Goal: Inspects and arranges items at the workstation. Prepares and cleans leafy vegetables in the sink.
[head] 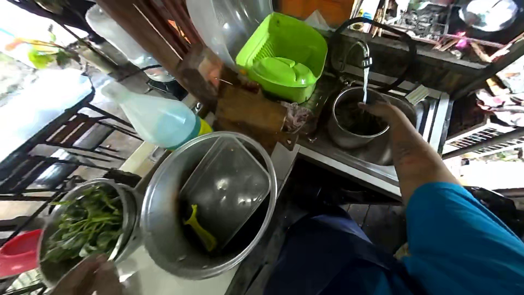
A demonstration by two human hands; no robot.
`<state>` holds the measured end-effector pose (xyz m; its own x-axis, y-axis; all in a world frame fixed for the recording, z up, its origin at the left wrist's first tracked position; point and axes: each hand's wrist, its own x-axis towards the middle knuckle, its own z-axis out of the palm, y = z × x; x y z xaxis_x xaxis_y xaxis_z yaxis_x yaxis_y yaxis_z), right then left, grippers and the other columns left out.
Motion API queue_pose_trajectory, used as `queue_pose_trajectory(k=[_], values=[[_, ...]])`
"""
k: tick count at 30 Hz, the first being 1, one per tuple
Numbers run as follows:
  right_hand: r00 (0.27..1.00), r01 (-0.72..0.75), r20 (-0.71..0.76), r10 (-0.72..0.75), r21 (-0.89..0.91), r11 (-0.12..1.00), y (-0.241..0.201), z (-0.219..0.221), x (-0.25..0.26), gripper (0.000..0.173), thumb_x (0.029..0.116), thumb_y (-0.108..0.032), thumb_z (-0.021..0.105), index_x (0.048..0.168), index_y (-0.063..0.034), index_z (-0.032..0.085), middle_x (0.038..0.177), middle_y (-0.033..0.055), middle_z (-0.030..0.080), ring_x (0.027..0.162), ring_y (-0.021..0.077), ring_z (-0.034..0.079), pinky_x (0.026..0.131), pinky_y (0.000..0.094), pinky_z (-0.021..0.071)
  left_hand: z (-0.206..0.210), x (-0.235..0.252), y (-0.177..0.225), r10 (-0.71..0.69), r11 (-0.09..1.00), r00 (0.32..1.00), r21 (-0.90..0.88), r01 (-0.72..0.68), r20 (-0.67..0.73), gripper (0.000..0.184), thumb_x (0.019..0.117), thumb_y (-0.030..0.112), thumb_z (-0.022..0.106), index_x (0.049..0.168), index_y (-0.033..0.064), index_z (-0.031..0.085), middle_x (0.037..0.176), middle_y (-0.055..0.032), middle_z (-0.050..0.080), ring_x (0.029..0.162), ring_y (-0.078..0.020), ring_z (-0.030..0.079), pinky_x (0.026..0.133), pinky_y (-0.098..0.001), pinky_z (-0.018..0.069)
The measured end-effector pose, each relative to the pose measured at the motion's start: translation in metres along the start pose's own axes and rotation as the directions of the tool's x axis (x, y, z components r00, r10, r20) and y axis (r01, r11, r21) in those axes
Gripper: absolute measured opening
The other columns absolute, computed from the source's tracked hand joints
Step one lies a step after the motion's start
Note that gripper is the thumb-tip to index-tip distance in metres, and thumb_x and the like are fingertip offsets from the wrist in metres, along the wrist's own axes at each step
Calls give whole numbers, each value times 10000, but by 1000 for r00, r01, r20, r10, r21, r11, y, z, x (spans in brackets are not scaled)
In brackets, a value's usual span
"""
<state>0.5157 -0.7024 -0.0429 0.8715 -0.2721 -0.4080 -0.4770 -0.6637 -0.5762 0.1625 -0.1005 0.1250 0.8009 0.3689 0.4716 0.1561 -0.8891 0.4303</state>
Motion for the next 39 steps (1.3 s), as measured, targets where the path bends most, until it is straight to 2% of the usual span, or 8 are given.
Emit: queue_pose_trajectory(k=[5,12,18,23,27,33,36,39], values=[[979,-102,187,76,132,986,-13,29,32,877,938,-691,583,1448,20,526,1466,289,522,1383,430,485,1147,644,353,44,13,72,133,981,989,-152,-123,64,393,1047,116,554,1240,-226,552,1195,-319,642,1062,-145,668,936,-255,543],[753,429,658,-10,-480,765,-13,52,47,482,1109,-308,445,1314,97,606,1353,324,590,1299,476,546,1097,668,370,129,15,170,236,958,957,-208,-199,169,389,1029,207,588,1208,-133,650,1131,-269,703,1024,-185,709,925,-285,559],[748,228,652,123,-426,875,3,25,31,569,1028,-433,601,1320,55,625,1384,280,589,1325,433,534,1114,650,363,208,25,236,277,899,897,-422,-116,344,324,1003,203,617,1189,-51,692,1113,-166,739,1007,-155,729,909,-317,591],[651,304,757,-60,-188,934,14,26,50,433,1084,-301,514,1384,1,590,1349,244,608,1237,359,589,1073,587,430,296,42,295,205,855,514,-408,320,833,563,1002,206,670,1510,91,456,1417,-156,584,1115,-228,687,942,-413,582],[710,-60,683,-169,298,953,2,-10,32,123,995,-128,555,1077,-66,622,793,6,601,647,65,581,588,245,520,354,34,341,185,710,205,-275,649,961,765,1034,207,625,1633,118,157,1362,-206,586,1067,-238,673,916,-379,560],[917,-160,362,-171,723,672,-58,-41,-23,153,971,-179,598,1107,-111,619,809,8,667,659,96,649,576,286,568,392,38,391,257,230,179,-240,943,950,620,1063,594,335,1398,101,505,1178,-104,658,1040,-209,661,897,-417,571],[883,273,182,-433,550,789,-64,-32,-27,459,1044,-154,572,1473,-42,458,1289,130,629,1125,155,633,983,356,527,416,50,398,373,52,319,-362,931,871,605,1058,625,277,1280,149,577,1043,-48,695,935,-160,689,806,-379,599],[720,644,294,-628,51,763,-56,-34,-12,598,1028,-337,488,1521,-2,445,1580,202,435,1521,350,313,1215,647,153,430,62,399,411,-5,379,-413,911,829,417,1089,485,358,1131,154,609,911,-5,684,813,-95,676,714,-289,589]])
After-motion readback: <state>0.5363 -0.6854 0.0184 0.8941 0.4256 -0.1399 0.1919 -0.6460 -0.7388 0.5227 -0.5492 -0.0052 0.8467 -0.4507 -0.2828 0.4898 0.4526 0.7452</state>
